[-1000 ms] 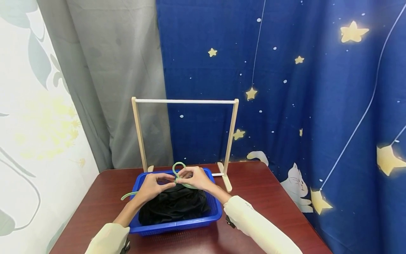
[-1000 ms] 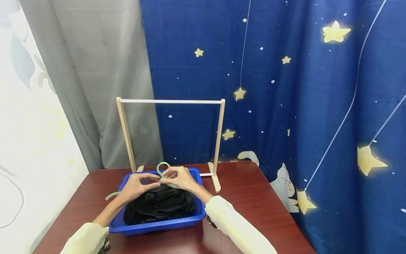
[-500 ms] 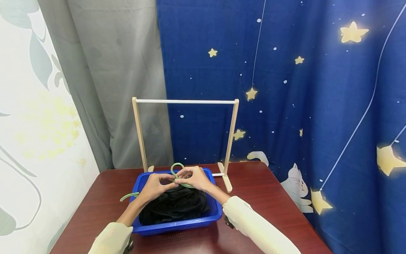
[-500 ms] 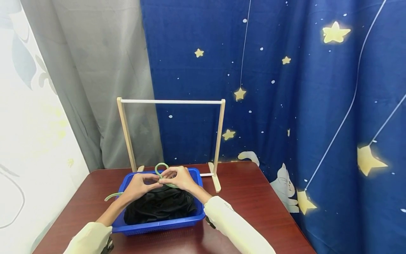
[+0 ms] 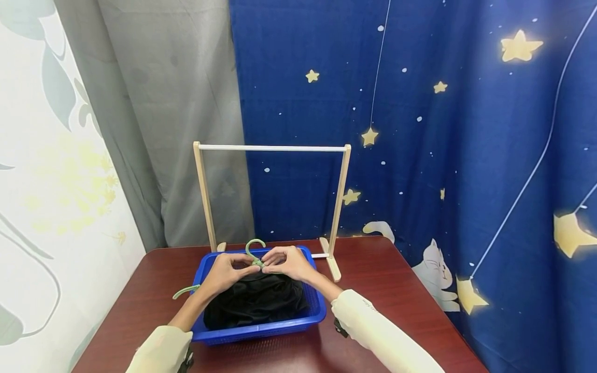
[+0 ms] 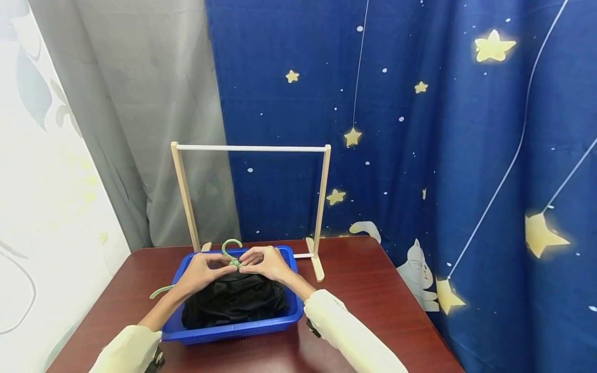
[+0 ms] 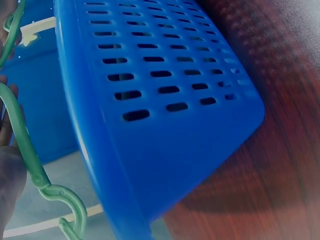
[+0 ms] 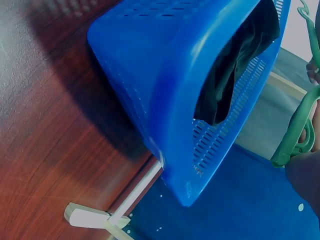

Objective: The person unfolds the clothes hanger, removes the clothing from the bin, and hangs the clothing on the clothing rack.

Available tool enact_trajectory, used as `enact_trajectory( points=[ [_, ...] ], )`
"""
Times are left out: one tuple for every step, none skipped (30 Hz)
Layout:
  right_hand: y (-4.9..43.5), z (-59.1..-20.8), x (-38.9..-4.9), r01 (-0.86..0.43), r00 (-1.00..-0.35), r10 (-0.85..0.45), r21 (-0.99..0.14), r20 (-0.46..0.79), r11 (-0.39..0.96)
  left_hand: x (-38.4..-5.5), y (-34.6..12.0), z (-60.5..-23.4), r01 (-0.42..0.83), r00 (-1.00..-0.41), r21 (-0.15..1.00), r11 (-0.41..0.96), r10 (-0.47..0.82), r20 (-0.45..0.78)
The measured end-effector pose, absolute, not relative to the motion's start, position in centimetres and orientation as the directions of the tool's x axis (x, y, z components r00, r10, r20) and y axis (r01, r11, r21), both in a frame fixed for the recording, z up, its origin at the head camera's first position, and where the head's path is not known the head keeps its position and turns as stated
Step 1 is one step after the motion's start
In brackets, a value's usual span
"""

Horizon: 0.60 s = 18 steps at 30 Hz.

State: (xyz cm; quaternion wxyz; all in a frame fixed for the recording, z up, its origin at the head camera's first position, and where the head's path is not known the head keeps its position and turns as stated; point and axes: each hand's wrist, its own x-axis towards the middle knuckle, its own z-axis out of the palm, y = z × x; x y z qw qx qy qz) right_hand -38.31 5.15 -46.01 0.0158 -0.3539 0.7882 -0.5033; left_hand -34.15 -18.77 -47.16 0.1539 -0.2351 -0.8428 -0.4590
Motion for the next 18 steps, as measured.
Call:
enact_trajectory(
  points=[
    [5.1,-46.1,-38.3,-0.541,-0.751,-0.572,-0.804,0.331,0.245,-34.2,-18.7,-47.2,0.539,-0.841,0.700,0.470,0.258,0.475],
    [5.1,-46.1,-38.2,-0.543,-0.752,-0.571,-0.802,0.330,0.250,-34.2,-18.6,-47.2,0.536,-0.843,0.700,0.472,0.257,0.472],
    [5.1,-46.1,-38.2,-0.541,-0.754,-0.570,-0.800,0.326,0.258,-34.2,-18.6,-47.2,0.536,-0.843,0.699,0.474,0.258,0.472],
    [5.0,-46.1,-38.2,-0.541,-0.756,-0.569,-0.799,0.325,0.263,-34.2,-18.5,-47.2,0.538,-0.841,0.694,0.478,0.258,0.475],
    [5.0,-46.1,-38.1,-0.539,-0.757,-0.568,-0.799,0.322,0.266,-34.2,-18.5,-47.1,0.537,-0.842,0.694,0.479,0.258,0.474],
    [5.0,-46.0,-38.1,-0.537,-0.760,-0.566,-0.800,0.320,0.268,-34.2,-18.5,-47.1,0.537,-0.842,0.694,0.479,0.259,0.473],
    [5.1,-46.1,-38.1,-0.537,-0.761,-0.564,-0.799,0.320,0.271,-34.2,-18.5,-47.1,0.539,-0.841,0.691,0.482,0.260,0.474],
    [5.1,-46.1,-38.1,-0.535,-0.763,-0.562,-0.799,0.318,0.275,-34.2,-18.6,-47.1,0.541,-0.840,0.688,0.483,0.263,0.475],
    [5.2,-46.1,-38.1,-0.533,-0.765,-0.560,-0.800,0.317,0.276,-34.2,-18.6,-47.1,0.544,-0.838,0.686,0.483,0.266,0.477],
    [5.3,-46.1,-38.1,-0.534,-0.767,-0.558,-0.798,0.317,0.280,-34.2,-18.7,-47.1,0.545,-0.837,0.683,0.486,0.266,0.478],
    [5.4,-46.2,-38.2,-0.536,-0.767,-0.558,-0.795,0.317,0.283,-34.2,-18.7,-47.1,0.545,-0.837,0.685,0.484,0.264,0.479],
    [5.6,-46.2,-38.2,-0.538,-0.766,-0.559,-0.793,0.318,0.286,-34.2,-18.8,-47.0,0.548,-0.835,0.683,0.484,0.262,0.484],
    [5.8,-46.2,-38.3,-0.544,-0.765,-0.559,-0.786,0.320,0.295,-34.2,-18.9,-47.0,0.549,-0.834,0.680,0.486,0.259,0.487],
    [6.0,-46.2,-38.3,-0.550,-0.763,-0.560,-0.779,0.322,0.300,-34.2,-19.0,-47.0,0.547,-0.835,0.683,0.484,0.257,0.487],
    [6.2,-46.3,-38.4,-0.557,-0.760,-0.562,-0.771,0.325,0.308,-34.2,-19.1,-47.0,0.547,-0.835,0.684,0.482,0.254,0.488],
    [6.4,-46.4,-38.6,-0.566,-0.757,-0.565,-0.761,0.328,0.316,-34.2,-19.2,-47.0,0.545,-0.836,0.687,0.480,0.253,0.487],
    [6.6,-46.4,-38.7,-0.576,-0.754,-0.566,-0.751,0.335,0.323,-34.2,-19.2,-46.9,0.542,-0.838,0.691,0.477,0.252,0.483],
    [6.8,-46.4,-38.8,-0.586,-0.750,-0.567,-0.740,0.341,0.330,-34.2,-19.3,-46.9,0.539,-0.840,0.693,0.479,0.252,0.480]
  ],
)
